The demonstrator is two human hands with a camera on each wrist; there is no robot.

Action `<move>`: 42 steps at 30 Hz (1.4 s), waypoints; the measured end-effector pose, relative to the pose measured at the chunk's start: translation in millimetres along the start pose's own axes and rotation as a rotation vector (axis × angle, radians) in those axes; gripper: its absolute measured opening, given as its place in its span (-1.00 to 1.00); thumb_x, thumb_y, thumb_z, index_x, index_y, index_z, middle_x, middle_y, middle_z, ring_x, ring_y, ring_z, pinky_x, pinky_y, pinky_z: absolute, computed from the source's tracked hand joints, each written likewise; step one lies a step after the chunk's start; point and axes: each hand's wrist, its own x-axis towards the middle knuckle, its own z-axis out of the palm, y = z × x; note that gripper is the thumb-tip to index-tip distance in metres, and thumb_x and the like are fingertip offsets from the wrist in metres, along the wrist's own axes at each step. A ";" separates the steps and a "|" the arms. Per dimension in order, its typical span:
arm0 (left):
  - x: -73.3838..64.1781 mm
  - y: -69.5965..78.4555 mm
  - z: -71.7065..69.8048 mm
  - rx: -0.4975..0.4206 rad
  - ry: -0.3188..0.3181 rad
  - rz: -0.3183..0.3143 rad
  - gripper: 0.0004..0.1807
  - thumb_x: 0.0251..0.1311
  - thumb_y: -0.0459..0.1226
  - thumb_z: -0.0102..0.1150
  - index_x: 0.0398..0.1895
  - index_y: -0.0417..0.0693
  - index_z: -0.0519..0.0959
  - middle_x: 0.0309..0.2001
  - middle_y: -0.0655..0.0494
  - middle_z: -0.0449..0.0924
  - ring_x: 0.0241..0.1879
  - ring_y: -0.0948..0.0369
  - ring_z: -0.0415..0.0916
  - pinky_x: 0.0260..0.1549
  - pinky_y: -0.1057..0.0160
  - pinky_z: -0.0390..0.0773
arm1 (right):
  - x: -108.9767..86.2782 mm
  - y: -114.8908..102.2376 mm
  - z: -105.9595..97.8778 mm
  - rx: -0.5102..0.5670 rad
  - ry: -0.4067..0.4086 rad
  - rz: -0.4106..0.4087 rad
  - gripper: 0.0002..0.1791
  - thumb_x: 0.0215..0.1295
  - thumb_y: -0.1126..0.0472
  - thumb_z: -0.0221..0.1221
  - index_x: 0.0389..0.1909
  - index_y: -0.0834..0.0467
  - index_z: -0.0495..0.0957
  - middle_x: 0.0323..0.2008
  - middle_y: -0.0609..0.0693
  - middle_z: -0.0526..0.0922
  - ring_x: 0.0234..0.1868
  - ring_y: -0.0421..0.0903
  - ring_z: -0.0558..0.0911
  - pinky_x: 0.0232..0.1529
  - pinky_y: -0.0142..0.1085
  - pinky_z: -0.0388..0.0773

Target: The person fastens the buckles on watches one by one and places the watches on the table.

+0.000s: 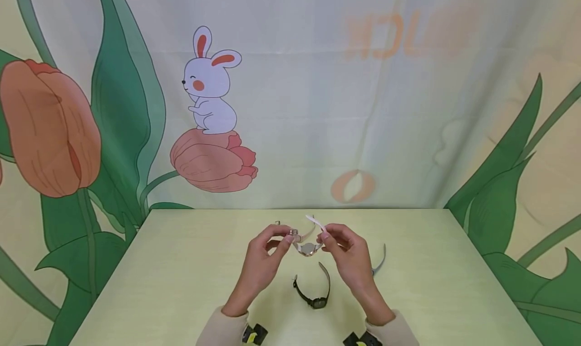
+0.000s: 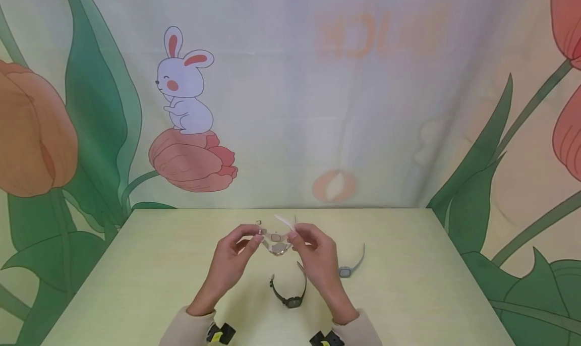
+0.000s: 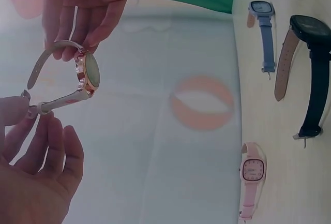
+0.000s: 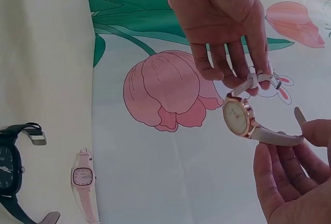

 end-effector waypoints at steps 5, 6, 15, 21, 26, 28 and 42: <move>1.2 3.1 1.1 -0.006 0.016 -0.012 -0.80 0.34 -0.15 0.18 -0.05 0.07 0.64 -0.08 0.17 0.68 0.00 0.23 0.57 0.01 0.28 0.59 | 0.9 -1.8 -1.0 0.015 0.010 -0.016 -0.82 0.32 0.23 0.25 -0.13 0.23 0.63 -0.26 0.23 0.73 -0.22 -0.17 0.73 -0.17 -0.28 0.71; 1.4 2.9 1.5 -0.009 0.019 -0.013 -0.80 0.34 -0.15 0.18 -0.04 0.07 0.64 -0.07 0.16 0.68 -0.01 0.23 0.57 0.00 0.29 0.58 | 0.9 -2.0 -1.2 0.021 0.007 -0.017 -0.81 0.32 0.22 0.26 -0.12 0.23 0.63 -0.26 0.23 0.72 -0.22 -0.16 0.73 -0.17 -0.28 0.71; 0.6 22.4 5.6 -0.026 0.023 -0.032 -0.80 0.35 -0.33 0.16 -0.03 -0.17 0.61 -0.07 -0.03 0.66 -0.02 0.23 0.54 0.02 0.25 0.57 | -4.5 -7.9 -3.8 0.068 -0.004 0.010 -0.79 0.31 0.28 0.25 -0.09 0.27 0.63 -0.24 0.28 0.72 -0.19 -0.04 0.74 -0.15 -0.21 0.70; 3.2 8.4 7.1 -0.074 0.061 0.021 -0.82 0.34 -0.27 0.18 -0.04 -0.08 0.61 -0.08 0.03 0.67 -0.06 0.27 0.55 0.01 0.27 0.58 | -7.4 -8.6 -7.0 0.078 -0.012 0.008 -0.77 0.30 0.28 0.26 -0.08 0.31 0.62 -0.21 0.30 0.72 -0.17 -0.08 0.74 -0.12 -0.22 0.70; 2.5 12.2 7.0 -0.103 0.069 0.054 -0.82 0.35 -0.23 0.18 -0.05 -0.05 0.62 -0.09 0.04 0.67 -0.07 0.28 0.57 0.00 0.29 0.59 | -8.8 -7.9 -7.5 0.066 -0.023 0.023 -0.78 0.30 0.32 0.25 -0.08 0.32 0.63 -0.21 0.29 0.72 -0.19 -0.15 0.73 -0.13 -0.24 0.70; 1.9 14.3 7.6 -0.104 0.066 0.058 -0.82 0.35 -0.22 0.18 -0.05 -0.04 0.62 -0.09 0.04 0.67 -0.08 0.28 0.58 0.00 0.29 0.59 | -9.3 -7.2 -7.2 0.066 -0.030 0.030 -0.79 0.30 0.33 0.25 -0.09 0.31 0.63 -0.22 0.29 0.72 -0.19 -0.13 0.74 -0.13 -0.25 0.70; -0.3 18.5 11.5 -0.106 0.011 0.064 -0.81 0.34 -0.22 0.19 -0.05 -0.05 0.62 -0.12 0.03 0.67 -0.07 0.26 0.60 0.01 0.29 0.59 | -12.8 -6.6 -5.2 0.093 -0.076 0.027 -0.73 0.29 0.26 0.27 -0.07 0.34 0.63 -0.19 0.31 0.71 -0.18 -0.16 0.73 -0.11 -0.25 0.70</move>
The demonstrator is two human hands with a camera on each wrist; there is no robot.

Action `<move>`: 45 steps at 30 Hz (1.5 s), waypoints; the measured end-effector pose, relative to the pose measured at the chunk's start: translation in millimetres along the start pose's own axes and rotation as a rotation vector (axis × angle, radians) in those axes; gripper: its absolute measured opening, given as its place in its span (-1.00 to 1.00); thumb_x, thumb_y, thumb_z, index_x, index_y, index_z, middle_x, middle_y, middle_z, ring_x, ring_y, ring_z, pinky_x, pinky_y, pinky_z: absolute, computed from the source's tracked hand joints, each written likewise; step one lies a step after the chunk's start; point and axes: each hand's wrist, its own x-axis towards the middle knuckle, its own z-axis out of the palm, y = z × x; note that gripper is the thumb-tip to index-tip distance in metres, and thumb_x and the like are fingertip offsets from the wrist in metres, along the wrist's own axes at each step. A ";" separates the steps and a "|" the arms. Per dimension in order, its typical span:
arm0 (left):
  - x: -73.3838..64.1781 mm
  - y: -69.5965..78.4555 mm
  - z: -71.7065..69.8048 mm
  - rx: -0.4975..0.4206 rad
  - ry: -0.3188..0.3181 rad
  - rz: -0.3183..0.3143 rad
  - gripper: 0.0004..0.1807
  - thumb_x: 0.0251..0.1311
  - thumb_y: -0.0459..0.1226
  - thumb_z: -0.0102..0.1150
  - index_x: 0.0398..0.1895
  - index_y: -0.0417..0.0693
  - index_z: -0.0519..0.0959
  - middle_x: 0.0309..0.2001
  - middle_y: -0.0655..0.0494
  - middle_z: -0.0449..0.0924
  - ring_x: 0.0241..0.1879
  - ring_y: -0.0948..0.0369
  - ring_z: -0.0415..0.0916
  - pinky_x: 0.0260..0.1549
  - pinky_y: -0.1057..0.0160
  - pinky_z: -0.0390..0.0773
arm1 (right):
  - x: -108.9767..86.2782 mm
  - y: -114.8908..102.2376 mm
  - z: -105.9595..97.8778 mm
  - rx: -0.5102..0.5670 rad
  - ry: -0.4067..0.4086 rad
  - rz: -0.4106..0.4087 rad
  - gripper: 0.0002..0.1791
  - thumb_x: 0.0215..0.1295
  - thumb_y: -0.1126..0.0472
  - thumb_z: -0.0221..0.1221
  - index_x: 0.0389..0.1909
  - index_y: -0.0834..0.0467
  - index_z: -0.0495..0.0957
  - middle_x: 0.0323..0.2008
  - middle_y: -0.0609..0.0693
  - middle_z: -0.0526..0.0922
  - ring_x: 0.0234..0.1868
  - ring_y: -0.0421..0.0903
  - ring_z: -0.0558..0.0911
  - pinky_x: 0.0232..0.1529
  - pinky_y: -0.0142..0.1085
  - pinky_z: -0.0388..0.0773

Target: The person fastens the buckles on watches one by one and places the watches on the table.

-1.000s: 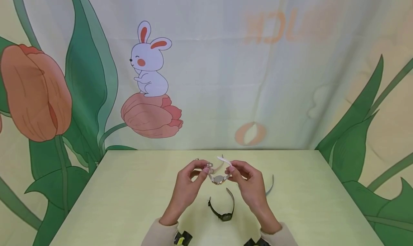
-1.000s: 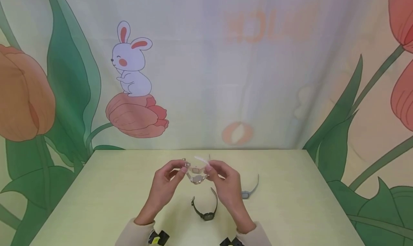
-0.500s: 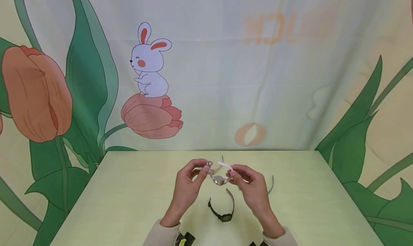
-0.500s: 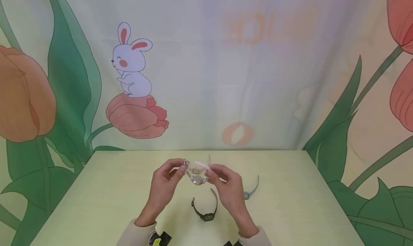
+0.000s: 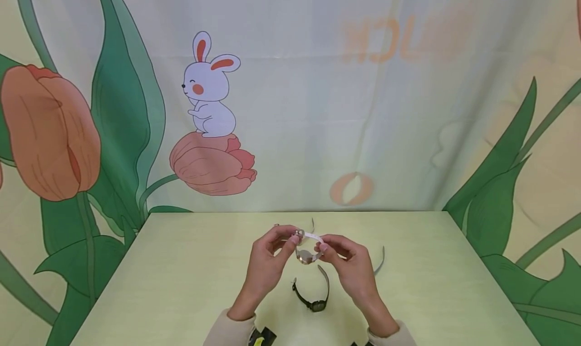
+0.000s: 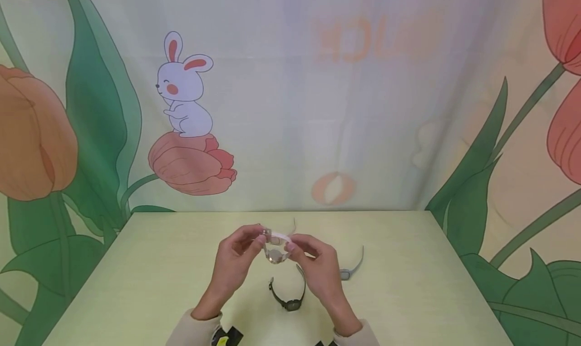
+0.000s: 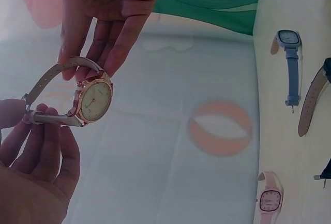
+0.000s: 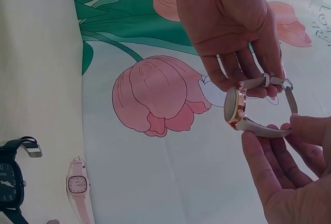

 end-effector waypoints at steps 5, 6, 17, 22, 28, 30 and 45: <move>-0.7 0.1 0.5 0.001 -0.014 -0.012 -0.80 0.33 -0.21 0.20 -0.04 -0.03 0.63 -0.12 0.04 0.67 -0.07 0.25 0.60 0.02 0.27 0.59 | -0.9 -0.6 1.0 0.006 -0.015 -0.012 -0.73 0.29 0.26 0.27 -0.07 0.35 0.62 -0.18 0.33 0.70 -0.18 -0.18 0.73 -0.11 -0.25 0.70; -0.8 0.1 0.6 0.001 -0.017 -0.013 -0.80 0.33 -0.21 0.21 -0.04 -0.03 0.63 -0.11 0.04 0.67 -0.07 0.24 0.61 0.03 0.26 0.58 | -1.1 -0.8 1.2 0.005 -0.017 -0.014 -0.73 0.29 0.26 0.27 -0.07 0.35 0.62 -0.18 0.33 0.70 -0.18 -0.19 0.73 -0.11 -0.25 0.70; -1.9 0.6 2.6 0.006 -0.007 -0.046 -0.80 0.30 -0.18 0.24 -0.06 0.01 0.64 -0.13 0.08 0.68 -0.09 0.22 0.64 0.09 0.22 0.55 | -1.6 -1.2 2.4 -0.015 -0.014 -0.016 -0.75 0.28 0.25 0.28 -0.09 0.31 0.65 -0.20 0.29 0.71 -0.19 -0.11 0.74 -0.12 -0.24 0.70; -2.3 1.6 3.3 0.014 -0.006 -0.082 -0.81 0.30 -0.15 0.24 -0.09 0.03 0.66 -0.14 0.12 0.68 -0.12 0.23 0.65 0.06 0.22 0.56 | -2.0 -1.5 2.9 -0.047 -0.001 -0.034 -0.78 0.26 0.23 0.30 -0.11 0.23 0.67 -0.19 0.22 0.72 -0.17 -0.11 0.74 -0.13 -0.26 0.70; -2.7 -0.1 3.5 0.023 -0.021 -0.083 -0.81 0.28 -0.16 0.27 -0.11 0.02 0.68 -0.18 0.11 0.70 -0.17 0.25 0.65 0.04 0.24 0.56 | -3.1 -1.4 3.0 -0.070 0.002 -0.079 -0.81 0.25 0.23 0.31 -0.13 0.16 0.69 -0.19 0.05 0.72 -0.16 -0.17 0.73 -0.12 -0.27 0.70; -2.4 -0.9 3.5 0.024 -0.032 -0.074 -0.82 0.27 -0.16 0.27 -0.12 0.02 0.68 -0.20 0.10 0.70 -0.18 0.26 0.65 0.02 0.26 0.58 | -3.4 -1.1 2.7 -0.074 -0.003 -0.086 -0.81 0.25 0.22 0.31 -0.13 0.15 0.69 -0.18 0.09 0.71 -0.14 -0.16 0.72 -0.11 -0.28 0.69; -2.9 -2.9 4.9 0.022 -0.040 -0.044 -0.82 0.28 -0.19 0.27 -0.11 0.00 0.68 -0.20 0.06 0.71 -0.21 0.29 0.65 -0.02 0.29 0.60 | -5.2 -1.0 1.9 -0.097 -0.047 -0.063 -0.75 0.26 0.23 0.30 -0.09 0.24 0.59 -0.14 0.19 0.68 -0.13 -0.22 0.69 -0.06 -0.39 0.65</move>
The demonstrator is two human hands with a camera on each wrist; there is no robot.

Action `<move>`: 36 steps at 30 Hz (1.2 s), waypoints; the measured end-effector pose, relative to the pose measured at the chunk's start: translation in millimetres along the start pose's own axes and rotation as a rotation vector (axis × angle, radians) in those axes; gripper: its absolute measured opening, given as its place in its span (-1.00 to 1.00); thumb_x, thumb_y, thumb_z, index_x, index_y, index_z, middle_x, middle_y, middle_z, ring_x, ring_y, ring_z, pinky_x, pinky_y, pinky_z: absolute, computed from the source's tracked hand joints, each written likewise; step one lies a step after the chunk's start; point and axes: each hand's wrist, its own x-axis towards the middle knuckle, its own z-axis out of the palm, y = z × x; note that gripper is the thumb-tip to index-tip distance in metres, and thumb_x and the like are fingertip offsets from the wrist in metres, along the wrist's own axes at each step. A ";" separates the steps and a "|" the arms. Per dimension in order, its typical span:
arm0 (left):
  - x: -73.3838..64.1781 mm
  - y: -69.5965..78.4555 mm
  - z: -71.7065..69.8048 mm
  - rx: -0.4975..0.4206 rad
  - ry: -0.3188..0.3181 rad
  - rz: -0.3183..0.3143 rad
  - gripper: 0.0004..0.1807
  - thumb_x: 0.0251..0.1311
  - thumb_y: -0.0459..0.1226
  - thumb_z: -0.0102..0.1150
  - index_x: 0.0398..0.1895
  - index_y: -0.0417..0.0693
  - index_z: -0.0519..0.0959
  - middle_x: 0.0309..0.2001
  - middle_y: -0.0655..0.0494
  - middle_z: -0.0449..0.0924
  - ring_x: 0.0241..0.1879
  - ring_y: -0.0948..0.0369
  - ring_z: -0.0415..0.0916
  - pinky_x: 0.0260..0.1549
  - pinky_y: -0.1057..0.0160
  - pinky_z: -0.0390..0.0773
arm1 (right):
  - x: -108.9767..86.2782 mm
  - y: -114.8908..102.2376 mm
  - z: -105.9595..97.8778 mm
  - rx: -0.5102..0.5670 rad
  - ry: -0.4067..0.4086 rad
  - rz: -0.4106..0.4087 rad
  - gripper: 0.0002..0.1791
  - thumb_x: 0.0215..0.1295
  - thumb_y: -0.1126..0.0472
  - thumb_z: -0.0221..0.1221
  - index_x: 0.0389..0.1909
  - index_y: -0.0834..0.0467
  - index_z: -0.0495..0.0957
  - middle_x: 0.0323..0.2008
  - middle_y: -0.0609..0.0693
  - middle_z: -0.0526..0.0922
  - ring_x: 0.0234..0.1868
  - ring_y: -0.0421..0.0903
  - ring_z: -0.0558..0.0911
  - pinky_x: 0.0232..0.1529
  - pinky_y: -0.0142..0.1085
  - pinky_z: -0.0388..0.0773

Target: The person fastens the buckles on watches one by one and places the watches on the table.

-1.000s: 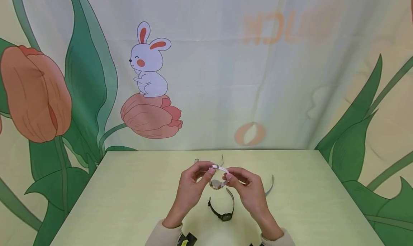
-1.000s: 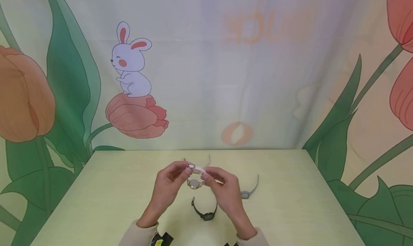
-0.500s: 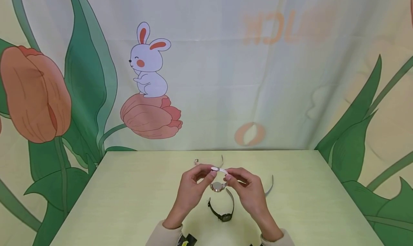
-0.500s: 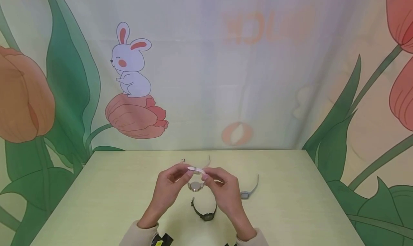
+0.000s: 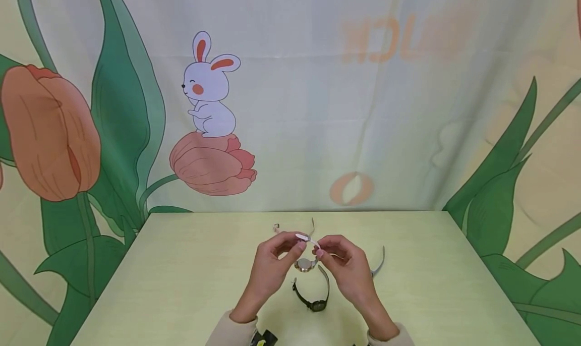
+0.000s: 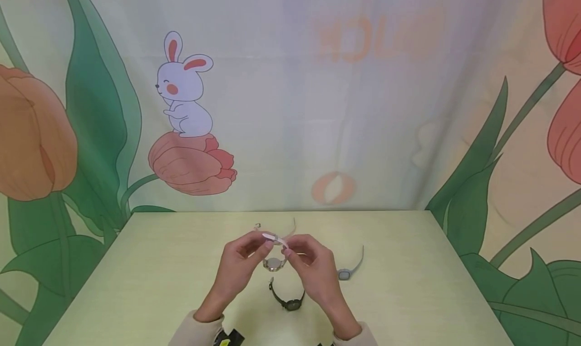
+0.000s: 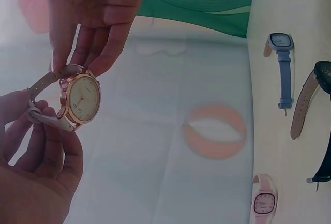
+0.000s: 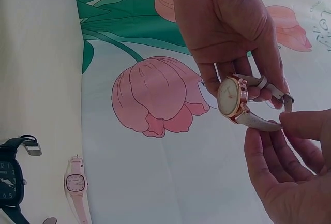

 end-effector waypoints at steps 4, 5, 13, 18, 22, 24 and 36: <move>0.5 -0.6 0.4 -0.001 -0.029 0.001 -0.81 0.28 -0.18 0.26 -0.10 0.00 0.69 -0.20 0.05 0.72 -0.19 0.28 0.65 -0.01 0.29 0.59 | 0.4 -0.8 -0.1 -0.016 0.001 -0.021 -0.80 0.26 0.21 0.30 -0.13 0.19 0.64 -0.15 0.16 0.69 -0.13 -0.22 0.69 -0.07 -0.38 0.65; 0.4 -0.5 0.4 0.001 -0.037 -0.005 -0.81 0.28 -0.17 0.26 -0.10 0.01 0.69 -0.20 0.05 0.72 -0.19 0.28 0.65 -0.01 0.29 0.59 | 0.2 -1.0 -0.1 -0.024 0.000 -0.032 -0.81 0.27 0.20 0.30 -0.14 0.17 0.65 -0.15 0.15 0.70 -0.13 -0.22 0.69 -0.07 -0.38 0.65; -0.2 -2.0 2.4 -0.051 -0.076 -0.031 -0.77 0.29 -0.16 0.25 -0.08 -0.05 0.67 -0.18 -0.02 0.74 -0.21 0.28 0.70 -0.04 0.30 0.62 | -0.8 0.5 -0.4 -0.033 -0.003 -0.097 -0.84 0.27 0.26 0.29 -0.14 0.12 0.69 -0.16 0.07 0.71 -0.11 -0.21 0.70 -0.06 -0.36 0.66; -0.1 -3.1 3.7 -0.194 -0.103 -0.009 -0.76 0.29 -0.28 0.23 -0.08 -0.25 0.63 -0.17 -0.27 0.68 -0.23 0.29 0.71 -0.13 0.28 0.68 | -1.2 2.5 -0.4 -0.011 -0.025 -0.132 -0.83 0.28 0.27 0.27 -0.13 0.16 0.69 -0.15 0.10 0.67 -0.09 -0.19 0.68 -0.02 -0.31 0.66; 0.0 -4.4 3.8 -0.234 -0.112 -0.005 -0.75 0.29 -0.30 0.23 -0.08 -0.31 0.61 -0.19 -0.32 0.65 -0.27 0.30 0.70 -0.18 0.25 0.70 | -1.6 1.4 -0.2 -0.013 -0.020 -0.128 -0.84 0.31 0.29 0.25 -0.14 0.17 0.71 -0.18 0.11 0.65 -0.15 -0.19 0.65 -0.09 -0.29 0.68; -0.2 -5.4 3.2 -0.248 -0.115 -0.027 -0.74 0.29 -0.28 0.24 -0.08 -0.31 0.62 -0.22 -0.23 0.68 -0.29 0.29 0.70 -0.22 0.23 0.71 | -2.0 0.1 0.1 -0.008 -0.021 -0.108 -0.86 0.32 0.30 0.24 -0.16 0.17 0.71 -0.20 0.12 0.65 -0.20 -0.19 0.65 -0.18 -0.27 0.70; -1.1 -2.9 -3.4 -0.347 -0.191 -0.147 -0.64 0.25 -0.23 0.27 0.03 -0.27 0.63 -0.17 0.11 0.74 -0.17 0.21 0.73 -0.20 0.26 0.69 | -4.8 -5.8 0.5 0.049 -0.044 -0.070 -0.80 0.36 0.27 0.20 -0.08 0.26 0.68 -0.18 0.21 0.68 -0.18 -0.17 0.72 -0.22 -0.16 0.71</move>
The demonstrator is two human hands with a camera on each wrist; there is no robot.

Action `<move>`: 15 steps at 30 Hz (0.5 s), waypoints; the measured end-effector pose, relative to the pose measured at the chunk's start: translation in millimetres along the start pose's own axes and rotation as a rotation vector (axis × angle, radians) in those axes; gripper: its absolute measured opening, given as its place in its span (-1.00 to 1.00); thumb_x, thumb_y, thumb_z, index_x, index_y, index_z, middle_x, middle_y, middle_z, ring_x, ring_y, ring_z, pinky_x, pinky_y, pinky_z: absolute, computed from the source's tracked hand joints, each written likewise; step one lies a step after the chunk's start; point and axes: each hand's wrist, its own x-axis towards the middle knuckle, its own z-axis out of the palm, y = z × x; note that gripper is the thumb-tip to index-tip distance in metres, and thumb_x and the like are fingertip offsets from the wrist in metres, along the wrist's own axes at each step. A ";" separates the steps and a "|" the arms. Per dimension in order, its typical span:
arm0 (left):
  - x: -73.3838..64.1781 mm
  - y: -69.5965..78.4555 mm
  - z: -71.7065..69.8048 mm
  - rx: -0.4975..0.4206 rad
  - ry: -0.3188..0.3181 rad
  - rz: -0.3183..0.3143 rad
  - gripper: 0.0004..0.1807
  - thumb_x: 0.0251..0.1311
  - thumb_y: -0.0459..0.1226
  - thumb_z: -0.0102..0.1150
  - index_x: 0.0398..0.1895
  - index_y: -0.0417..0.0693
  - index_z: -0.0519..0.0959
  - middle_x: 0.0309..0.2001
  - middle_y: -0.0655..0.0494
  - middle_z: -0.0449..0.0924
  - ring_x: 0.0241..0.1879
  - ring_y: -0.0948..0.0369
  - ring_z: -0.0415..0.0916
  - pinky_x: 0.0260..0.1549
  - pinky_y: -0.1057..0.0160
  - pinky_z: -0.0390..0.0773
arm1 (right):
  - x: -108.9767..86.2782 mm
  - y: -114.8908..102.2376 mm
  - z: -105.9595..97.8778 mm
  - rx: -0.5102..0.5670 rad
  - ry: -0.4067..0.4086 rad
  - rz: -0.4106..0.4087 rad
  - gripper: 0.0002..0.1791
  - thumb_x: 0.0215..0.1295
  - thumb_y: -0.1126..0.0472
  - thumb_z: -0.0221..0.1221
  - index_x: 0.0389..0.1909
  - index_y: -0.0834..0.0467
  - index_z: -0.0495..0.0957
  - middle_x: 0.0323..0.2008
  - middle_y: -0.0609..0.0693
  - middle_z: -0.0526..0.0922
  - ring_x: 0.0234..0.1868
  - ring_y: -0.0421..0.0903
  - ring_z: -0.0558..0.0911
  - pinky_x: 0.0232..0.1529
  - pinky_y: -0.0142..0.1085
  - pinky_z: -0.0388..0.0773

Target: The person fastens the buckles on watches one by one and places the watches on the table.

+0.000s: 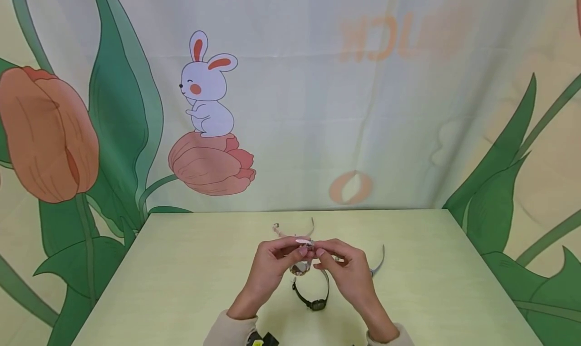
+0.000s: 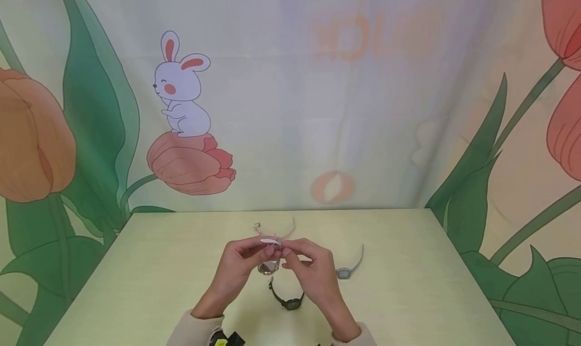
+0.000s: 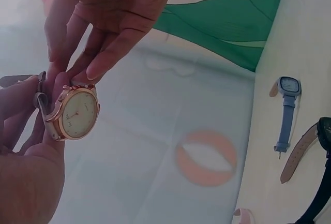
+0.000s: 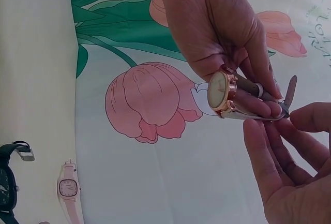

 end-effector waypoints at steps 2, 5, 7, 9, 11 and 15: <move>-0.5 1.2 -0.6 0.004 -0.013 -0.007 -0.63 0.25 -0.23 0.27 0.06 -0.24 0.62 -0.13 0.11 0.74 -0.15 0.22 0.73 -0.21 0.28 0.69 | 0.3 -1.2 -0.3 0.003 0.007 0.003 -0.80 0.35 0.28 0.21 -0.08 0.26 0.68 -0.18 0.21 0.68 -0.18 -0.18 0.72 -0.24 -0.17 0.72; -0.9 2.6 -0.8 0.017 -0.030 -0.010 -0.62 0.26 -0.25 0.27 0.11 -0.22 0.60 -0.09 0.13 0.71 -0.12 0.26 0.72 -0.24 0.30 0.68 | 0.8 -3.1 0.0 0.001 0.027 0.014 -0.78 0.32 0.24 0.25 -0.09 0.26 0.68 -0.18 0.21 0.68 -0.19 -0.19 0.73 -0.27 -0.16 0.72; -0.9 3.1 -0.4 0.037 -0.034 -0.009 -0.62 0.26 -0.25 0.26 0.12 -0.20 0.60 -0.07 0.12 0.70 -0.13 0.28 0.71 -0.27 0.31 0.68 | 1.5 -4.5 0.5 -0.006 0.047 0.031 -0.77 0.29 0.20 0.29 -0.11 0.22 0.69 -0.18 0.18 0.70 -0.21 -0.19 0.73 -0.29 -0.15 0.72; -0.7 3.5 0.4 0.050 -0.036 -0.010 -0.62 0.27 -0.25 0.26 0.13 -0.19 0.60 -0.05 0.08 0.69 -0.13 0.30 0.70 -0.28 0.31 0.68 | 2.2 -5.4 1.3 -0.020 0.068 0.047 -0.77 0.26 0.17 0.32 -0.13 0.20 0.70 -0.19 0.17 0.71 -0.24 -0.19 0.74 -0.32 -0.14 0.72; -0.6 3.9 1.5 0.058 -0.034 -0.006 -0.62 0.27 -0.26 0.25 0.13 -0.18 0.60 -0.03 0.02 0.68 -0.13 0.31 0.70 -0.28 0.31 0.68 | 2.7 -5.8 1.9 -0.029 0.086 0.066 -0.77 0.24 0.15 0.34 -0.15 0.19 0.71 -0.20 0.15 0.73 -0.27 -0.20 0.73 -0.34 -0.16 0.72; -0.5 4.3 3.0 0.050 -0.036 -0.001 -0.62 0.27 -0.29 0.25 0.14 -0.18 0.60 0.00 0.03 0.67 -0.13 0.32 0.68 -0.27 0.30 0.69 | 3.5 -5.5 3.4 -0.042 0.121 0.103 -0.77 0.20 0.13 0.37 -0.18 0.17 0.71 -0.20 0.13 0.75 -0.30 -0.18 0.73 -0.36 -0.20 0.72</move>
